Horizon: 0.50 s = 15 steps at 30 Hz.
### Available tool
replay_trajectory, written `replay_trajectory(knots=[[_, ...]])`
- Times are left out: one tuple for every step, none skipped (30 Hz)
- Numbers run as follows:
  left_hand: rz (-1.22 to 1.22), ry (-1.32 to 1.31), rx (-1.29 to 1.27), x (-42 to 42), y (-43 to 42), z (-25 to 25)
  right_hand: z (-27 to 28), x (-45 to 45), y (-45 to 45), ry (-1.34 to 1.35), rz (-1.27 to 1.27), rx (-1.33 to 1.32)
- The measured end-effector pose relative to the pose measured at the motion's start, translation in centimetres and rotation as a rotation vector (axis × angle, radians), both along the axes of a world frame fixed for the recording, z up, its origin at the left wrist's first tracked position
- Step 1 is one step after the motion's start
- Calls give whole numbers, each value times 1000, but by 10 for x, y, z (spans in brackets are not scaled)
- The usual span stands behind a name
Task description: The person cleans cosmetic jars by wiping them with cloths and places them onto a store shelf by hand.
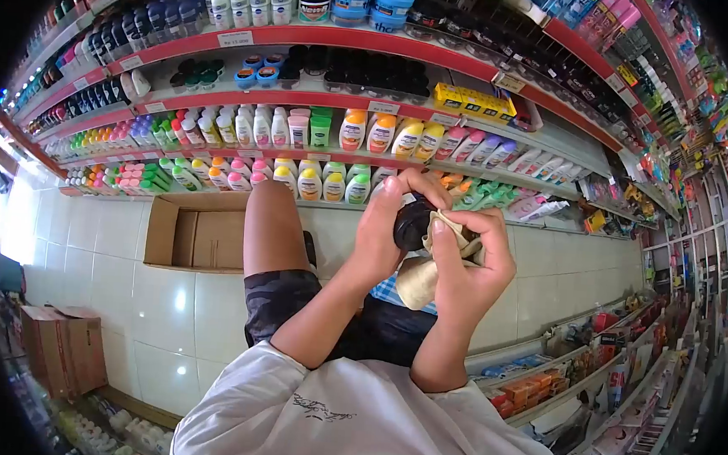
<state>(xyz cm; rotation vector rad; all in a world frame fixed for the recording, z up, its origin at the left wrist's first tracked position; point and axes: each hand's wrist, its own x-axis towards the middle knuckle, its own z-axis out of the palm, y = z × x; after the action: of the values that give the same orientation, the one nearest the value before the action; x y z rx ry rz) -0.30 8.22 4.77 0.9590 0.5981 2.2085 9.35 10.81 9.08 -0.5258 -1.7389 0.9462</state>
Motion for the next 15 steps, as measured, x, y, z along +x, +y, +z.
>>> replay_trajectory(knots=[[-42, -18, 22, 1, 1, 0, 0, 2, 1, 0, -2, -1], [-84, -36, 44, 2, 2, 0, 0, 4, 3, -1, 6, -26], [-86, -36, 43, 3, 1, 1, -1, 5, 4, -3, 14, -50], [-122, -93, 34, 4, 0, 4, 0, 6, 4, -4, 12, -51], [-159, -149, 25, 5, 0, 5, 2, 7, 3, -13, 31, -88], [-162, -148, 26, 5, 0, 5, 3, 8, 3, -21, 49, -125], [-207, -206, 28, 5, 0, 5, 2, 8, 3, -20, 47, -125], [-250, -265, 29, 5, 1, 5, 0, 8, 4, -20, 39, -106], [-251, -265, 29, 7, 1, 6, -1, 8, 5, -19, 32, -88], [-275, -368, 18, 11, 1, 6, -2, 8, 6, -17, 29, -89], [-300, -473, 6, 13, 2, 6, -3, 9, 7, -21, 29, -76], [-303, -474, 5, 15, 3, 7, -4, 9, 7, -28, 29, -63], [-301, -529, -6, 16, 4, 8, -4, 9, 7, -31, 27, -65], [-297, -584, -17, 16, 4, 7, -4, 9, 7, -42, 26, -69], [-295, -588, -18, 14, 4, 6, -4, 9, 7, -53, 25, -73]])
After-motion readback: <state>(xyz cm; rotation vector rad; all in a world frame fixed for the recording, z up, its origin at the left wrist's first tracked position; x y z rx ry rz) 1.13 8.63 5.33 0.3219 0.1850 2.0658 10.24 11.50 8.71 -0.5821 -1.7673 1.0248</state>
